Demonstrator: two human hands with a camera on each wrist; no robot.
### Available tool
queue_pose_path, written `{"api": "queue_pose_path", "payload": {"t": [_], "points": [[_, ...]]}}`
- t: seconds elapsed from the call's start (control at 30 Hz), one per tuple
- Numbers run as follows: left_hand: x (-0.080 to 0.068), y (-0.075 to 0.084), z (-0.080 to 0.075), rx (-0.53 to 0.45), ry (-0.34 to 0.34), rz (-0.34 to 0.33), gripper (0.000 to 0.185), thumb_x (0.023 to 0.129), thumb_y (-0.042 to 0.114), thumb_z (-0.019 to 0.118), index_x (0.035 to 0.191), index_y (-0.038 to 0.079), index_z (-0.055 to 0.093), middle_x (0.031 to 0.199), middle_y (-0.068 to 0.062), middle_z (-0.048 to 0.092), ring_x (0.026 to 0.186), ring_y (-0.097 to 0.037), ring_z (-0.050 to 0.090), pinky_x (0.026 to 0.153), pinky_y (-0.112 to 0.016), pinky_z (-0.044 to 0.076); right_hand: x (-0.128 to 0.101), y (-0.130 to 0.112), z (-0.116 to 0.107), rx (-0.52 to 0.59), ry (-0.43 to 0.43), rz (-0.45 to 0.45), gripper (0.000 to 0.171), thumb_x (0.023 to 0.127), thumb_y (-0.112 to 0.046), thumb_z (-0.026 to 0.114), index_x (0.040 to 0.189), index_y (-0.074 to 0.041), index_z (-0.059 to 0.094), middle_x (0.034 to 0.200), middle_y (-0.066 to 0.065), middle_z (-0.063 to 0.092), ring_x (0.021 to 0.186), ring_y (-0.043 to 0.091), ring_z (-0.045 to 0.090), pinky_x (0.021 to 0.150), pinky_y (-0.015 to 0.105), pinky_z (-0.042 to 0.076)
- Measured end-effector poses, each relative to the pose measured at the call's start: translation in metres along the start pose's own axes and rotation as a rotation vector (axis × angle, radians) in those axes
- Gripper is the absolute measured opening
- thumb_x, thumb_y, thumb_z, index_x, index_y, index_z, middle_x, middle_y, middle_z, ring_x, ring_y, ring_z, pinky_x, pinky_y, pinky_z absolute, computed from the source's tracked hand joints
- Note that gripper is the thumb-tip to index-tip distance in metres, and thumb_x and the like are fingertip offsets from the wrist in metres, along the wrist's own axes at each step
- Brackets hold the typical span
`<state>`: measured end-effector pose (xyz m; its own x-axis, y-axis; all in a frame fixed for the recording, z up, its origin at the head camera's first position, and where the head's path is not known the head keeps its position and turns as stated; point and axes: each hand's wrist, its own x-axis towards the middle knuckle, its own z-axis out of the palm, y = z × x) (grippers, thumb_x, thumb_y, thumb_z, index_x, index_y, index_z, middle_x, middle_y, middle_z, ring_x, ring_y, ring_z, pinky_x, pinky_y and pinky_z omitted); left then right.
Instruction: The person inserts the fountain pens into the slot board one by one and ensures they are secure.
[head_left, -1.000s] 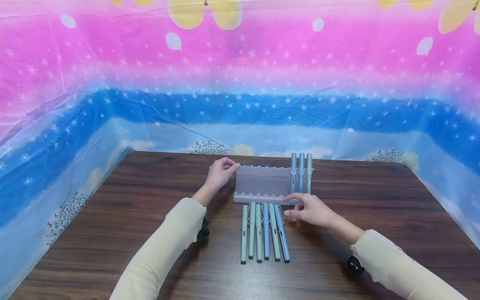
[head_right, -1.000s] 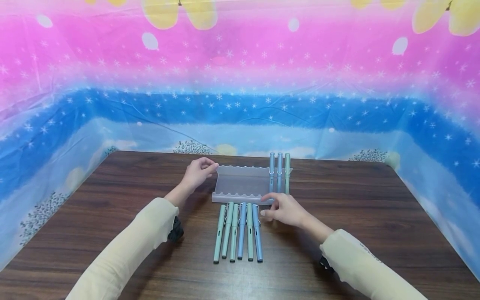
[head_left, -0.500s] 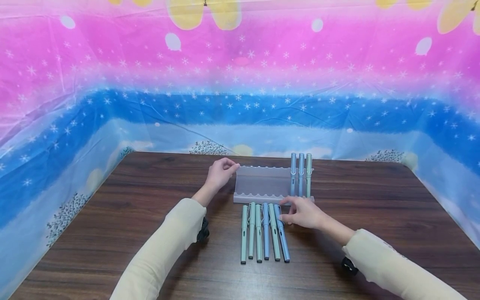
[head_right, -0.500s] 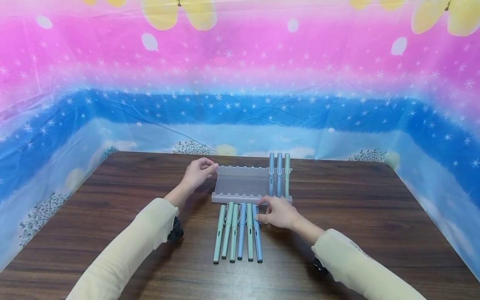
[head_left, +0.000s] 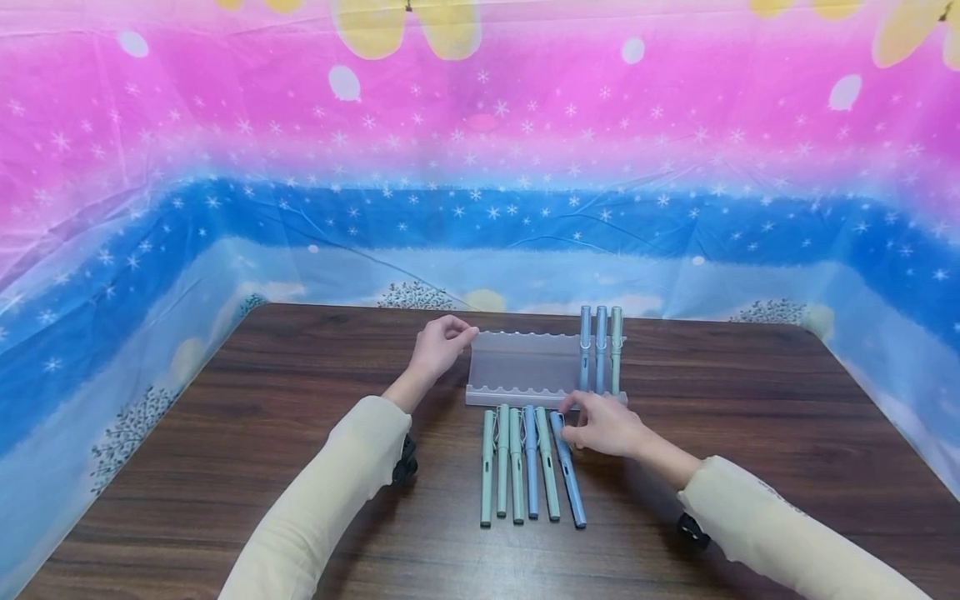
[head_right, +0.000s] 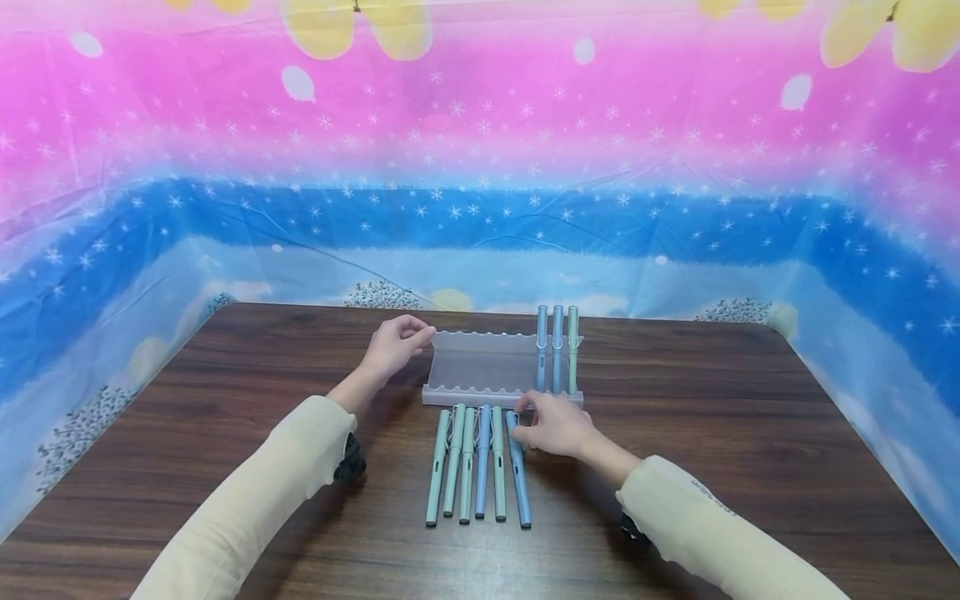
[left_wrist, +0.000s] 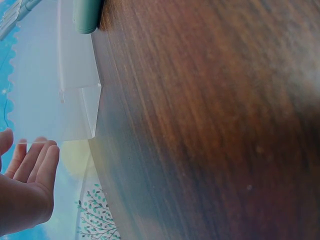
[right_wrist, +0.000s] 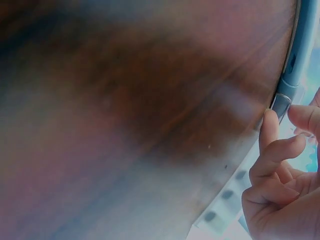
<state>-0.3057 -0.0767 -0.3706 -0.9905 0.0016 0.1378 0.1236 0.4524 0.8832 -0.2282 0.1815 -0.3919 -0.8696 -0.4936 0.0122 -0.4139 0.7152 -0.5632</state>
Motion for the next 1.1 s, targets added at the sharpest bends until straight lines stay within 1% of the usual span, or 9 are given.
{"api": "queue_pose_path", "payload": {"t": [0.23, 0.4, 0.47, 0.6, 0.73, 0.87, 1.1], "points": [[-0.0004, 0.0008, -0.0015, -0.009, -0.002, -0.003, 0.023, 0.085, 0.025, 0.06, 0.092, 0.002, 0.06, 0.092, -0.012, 0.063, 0.082, -0.029, 0.06, 0.07, -0.033, 0.047, 0.0029, -0.0044, 0.0023, -0.003, 0.02, 0.006, 0.028, 0.079, -0.019, 0.064, 0.101, -0.005, 0.054, 0.056, -0.006, 0.052, 0.045, 0.01, 0.047, 0.038, 0.026, 0.035], [0.0008, 0.0001, -0.0007, -0.005, 0.0, -0.004, 0.022, 0.085, 0.024, 0.06, 0.092, 0.003, 0.06, 0.092, -0.012, 0.064, 0.081, -0.029, 0.06, 0.07, -0.034, 0.047, 0.003, -0.0051, 0.0024, -0.036, 0.018, 0.015, 0.028, 0.077, -0.021, 0.066, 0.098, -0.007, 0.053, 0.059, -0.005, 0.051, 0.047, 0.01, 0.045, 0.039, 0.026, 0.035], [0.0006, 0.0, -0.0006, -0.001, 0.001, -0.003, 0.022, 0.085, 0.024, 0.06, 0.091, 0.003, 0.06, 0.092, -0.012, 0.064, 0.081, -0.029, 0.061, 0.07, -0.034, 0.046, 0.0025, -0.005, 0.0015, -0.041, 0.009, 0.001, 0.03, 0.077, -0.021, 0.067, 0.1, -0.006, 0.053, 0.06, -0.005, 0.051, 0.048, 0.009, 0.045, 0.04, 0.025, 0.035], [-0.0003, 0.0001, -0.001, 0.005, 0.004, 0.003, 0.023, 0.085, 0.025, 0.06, 0.091, 0.003, 0.06, 0.091, -0.012, 0.064, 0.08, -0.028, 0.061, 0.07, -0.033, 0.046, 0.001, -0.0033, -0.0002, -0.041, -0.019, -0.056, 0.038, 0.077, -0.022, 0.068, 0.107, -0.003, 0.053, 0.062, -0.006, 0.05, 0.05, 0.007, 0.046, 0.043, 0.025, 0.037], [-0.0007, -0.0002, -0.0012, 0.006, 0.008, 0.01, 0.023, 0.085, 0.024, 0.06, 0.09, 0.002, 0.06, 0.09, -0.012, 0.064, 0.079, -0.028, 0.061, 0.07, -0.033, 0.047, -0.0004, -0.0012, -0.0001, -0.05, -0.039, -0.092, 0.04, 0.077, -0.024, 0.069, 0.108, -0.003, 0.054, 0.062, -0.007, 0.049, 0.051, 0.006, 0.046, 0.044, 0.024, 0.038], [-0.001, 0.0004, -0.0015, 0.004, 0.009, 0.008, 0.023, 0.085, 0.024, 0.06, 0.09, 0.002, 0.061, 0.09, -0.012, 0.064, 0.08, -0.028, 0.061, 0.07, -0.033, 0.047, -0.0012, -0.0006, 0.0005, -0.056, -0.04, -0.099, 0.039, 0.076, -0.025, 0.069, 0.105, -0.003, 0.054, 0.063, -0.007, 0.049, 0.051, 0.005, 0.047, 0.045, 0.024, 0.039], [-0.0027, 0.0008, -0.0012, 0.003, 0.006, 0.011, 0.023, 0.085, 0.024, 0.059, 0.09, 0.002, 0.06, 0.09, -0.012, 0.064, 0.08, -0.028, 0.061, 0.07, -0.033, 0.046, -0.002, -0.0029, 0.0011, -0.073, -0.028, -0.09, 0.038, 0.077, -0.024, 0.068, 0.106, -0.005, 0.054, 0.06, -0.008, 0.048, 0.049, 0.006, 0.044, 0.043, 0.024, 0.037]]}}
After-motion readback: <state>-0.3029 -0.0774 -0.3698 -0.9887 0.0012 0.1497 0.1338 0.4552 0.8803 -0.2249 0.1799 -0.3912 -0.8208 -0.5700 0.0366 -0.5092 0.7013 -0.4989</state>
